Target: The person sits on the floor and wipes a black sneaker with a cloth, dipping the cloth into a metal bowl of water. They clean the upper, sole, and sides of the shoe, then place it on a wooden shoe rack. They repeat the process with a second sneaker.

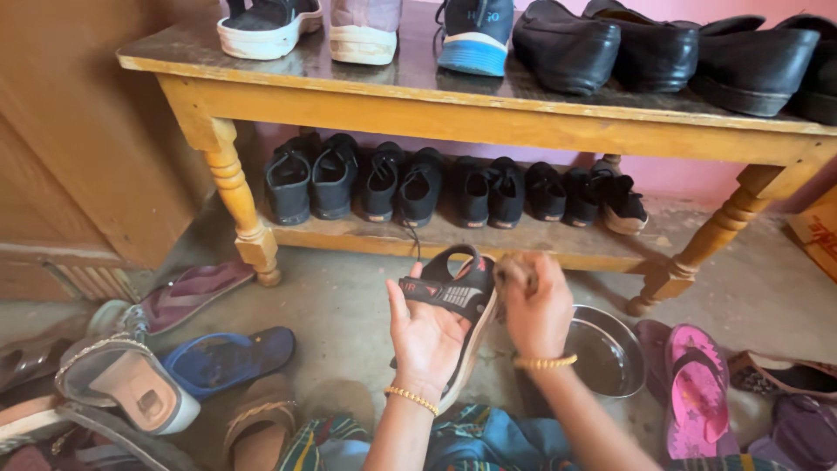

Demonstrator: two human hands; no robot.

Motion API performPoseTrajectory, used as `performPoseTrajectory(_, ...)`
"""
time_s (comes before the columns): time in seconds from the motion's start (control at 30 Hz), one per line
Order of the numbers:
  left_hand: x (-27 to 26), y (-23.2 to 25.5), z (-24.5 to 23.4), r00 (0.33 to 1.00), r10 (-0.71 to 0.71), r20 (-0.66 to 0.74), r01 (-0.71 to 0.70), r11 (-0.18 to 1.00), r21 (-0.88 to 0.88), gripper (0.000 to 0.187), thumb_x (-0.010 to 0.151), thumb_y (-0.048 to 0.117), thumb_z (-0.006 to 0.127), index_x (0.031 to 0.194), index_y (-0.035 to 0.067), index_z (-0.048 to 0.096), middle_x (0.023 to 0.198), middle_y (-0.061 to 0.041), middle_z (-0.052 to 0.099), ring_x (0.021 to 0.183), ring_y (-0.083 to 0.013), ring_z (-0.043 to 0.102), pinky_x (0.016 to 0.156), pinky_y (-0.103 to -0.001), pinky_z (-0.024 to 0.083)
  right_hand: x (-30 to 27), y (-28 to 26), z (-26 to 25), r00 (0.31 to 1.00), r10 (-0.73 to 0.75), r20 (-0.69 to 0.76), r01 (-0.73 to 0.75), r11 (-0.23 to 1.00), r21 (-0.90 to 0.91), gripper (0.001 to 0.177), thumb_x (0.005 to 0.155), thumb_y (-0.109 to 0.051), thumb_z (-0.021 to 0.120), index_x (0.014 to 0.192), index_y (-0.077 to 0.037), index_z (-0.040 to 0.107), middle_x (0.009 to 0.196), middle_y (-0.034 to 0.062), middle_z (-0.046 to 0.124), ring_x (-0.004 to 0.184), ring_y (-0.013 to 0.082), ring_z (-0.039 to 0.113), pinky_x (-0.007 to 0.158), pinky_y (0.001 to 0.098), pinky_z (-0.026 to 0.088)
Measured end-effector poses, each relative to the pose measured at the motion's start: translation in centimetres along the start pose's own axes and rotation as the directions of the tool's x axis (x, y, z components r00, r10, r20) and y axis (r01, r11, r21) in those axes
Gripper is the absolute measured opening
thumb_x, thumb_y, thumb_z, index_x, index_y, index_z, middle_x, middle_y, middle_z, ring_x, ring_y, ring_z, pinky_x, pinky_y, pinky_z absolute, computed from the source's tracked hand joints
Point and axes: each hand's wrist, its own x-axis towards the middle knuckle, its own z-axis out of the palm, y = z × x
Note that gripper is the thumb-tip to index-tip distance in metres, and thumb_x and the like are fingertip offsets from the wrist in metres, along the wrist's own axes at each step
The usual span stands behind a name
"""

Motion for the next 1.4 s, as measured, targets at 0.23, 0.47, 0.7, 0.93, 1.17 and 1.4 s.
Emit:
performPoseTrajectory(0.23,0.2,1.0,-1.6,0.996,0.086,0.013,-0.086,0.996,-0.001,0.075,0.097,0.069,0.040,0.154,0.022,0.031,0.149,-0.024,0.050,0.133,-0.0372,0.054,0.109,-0.053,0.043,-9.8,-2.0,-1.0,0.975,-0.178,0.130,0.141,0.958,0.251,0.025,0.078,-0.006,0.066,0.103,-0.006,0.069,0.094,0.0134,0.068,0.075,0.0268,0.069,0.059,0.0333,0.054)
performPoseTrajectory(0.47,-0.1,0.2,-0.4,0.999,0.015,-0.045,-0.019,0.996,-0.086,0.069,0.095,0.068,0.041,0.148,0.025,0.034,0.144,-0.022,0.055,0.131,-0.0379,0.054,0.111,-0.053,0.042,0.5,1.5,-0.1,0.994,0.083,-0.071,-0.076,0.992,0.098,0.015,0.092,-0.014,0.068,0.103,-0.003,0.067,0.083,0.0168,0.069,0.070,0.0283,0.067,0.063,0.0397,0.051)
performPoseTrajectory(0.7,0.5,1.0,-1.6,0.993,0.058,-0.103,-0.047,0.994,0.098,0.072,0.092,0.070,0.038,0.148,0.025,0.032,0.139,-0.029,0.056,0.127,-0.0382,0.057,0.106,-0.053,0.045,-11.3,5.7,-1.3,0.883,-0.005,0.470,-0.088,0.981,0.176,0.030,0.076,-0.016,0.075,0.104,-0.007,0.075,0.092,0.0151,0.077,0.070,0.0255,0.074,0.064,0.0343,0.060)
performPoseTrajectory(0.93,2.4,0.3,-7.2,0.970,0.000,-0.242,0.103,0.906,0.410,0.067,0.102,0.067,0.033,0.122,0.004,0.042,0.111,-0.034,0.067,0.111,-0.0436,0.066,0.100,-0.055,0.051,-6.5,11.7,-4.1,0.528,0.490,0.693,-0.831,0.465,0.305,0.042,0.082,-0.006,0.063,0.123,-0.009,0.066,0.099,0.0051,0.076,0.089,0.0146,0.070,0.073,0.0287,0.054)
performPoseTrajectory(1.17,2.5,-1.8,-7.0,0.973,-0.095,-0.208,0.172,0.903,0.394,0.072,0.099,0.067,0.026,0.132,0.005,0.043,0.127,-0.029,0.068,0.117,-0.0401,0.065,0.103,-0.053,0.050,-6.0,9.4,-4.7,0.758,0.351,0.550,-0.616,0.661,0.428,0.047,0.083,-0.010,0.078,0.128,-0.004,0.069,0.116,0.0181,0.070,0.102,0.0217,0.063,0.087,0.0352,0.052)
performPoseTrajectory(1.4,0.9,-5.5,-3.5,0.973,-0.218,-0.082,0.232,0.941,0.248,0.080,0.100,0.072,0.028,0.165,0.025,0.023,0.152,-0.018,0.050,0.136,-0.0297,0.051,0.112,-0.044,0.042,-4.4,5.7,-3.7,0.968,-0.075,0.239,0.071,0.997,0.028,0.043,0.085,-0.015,0.073,0.128,-0.012,0.067,0.139,0.0260,0.055,0.121,0.0422,0.058,0.096,0.0456,0.049)
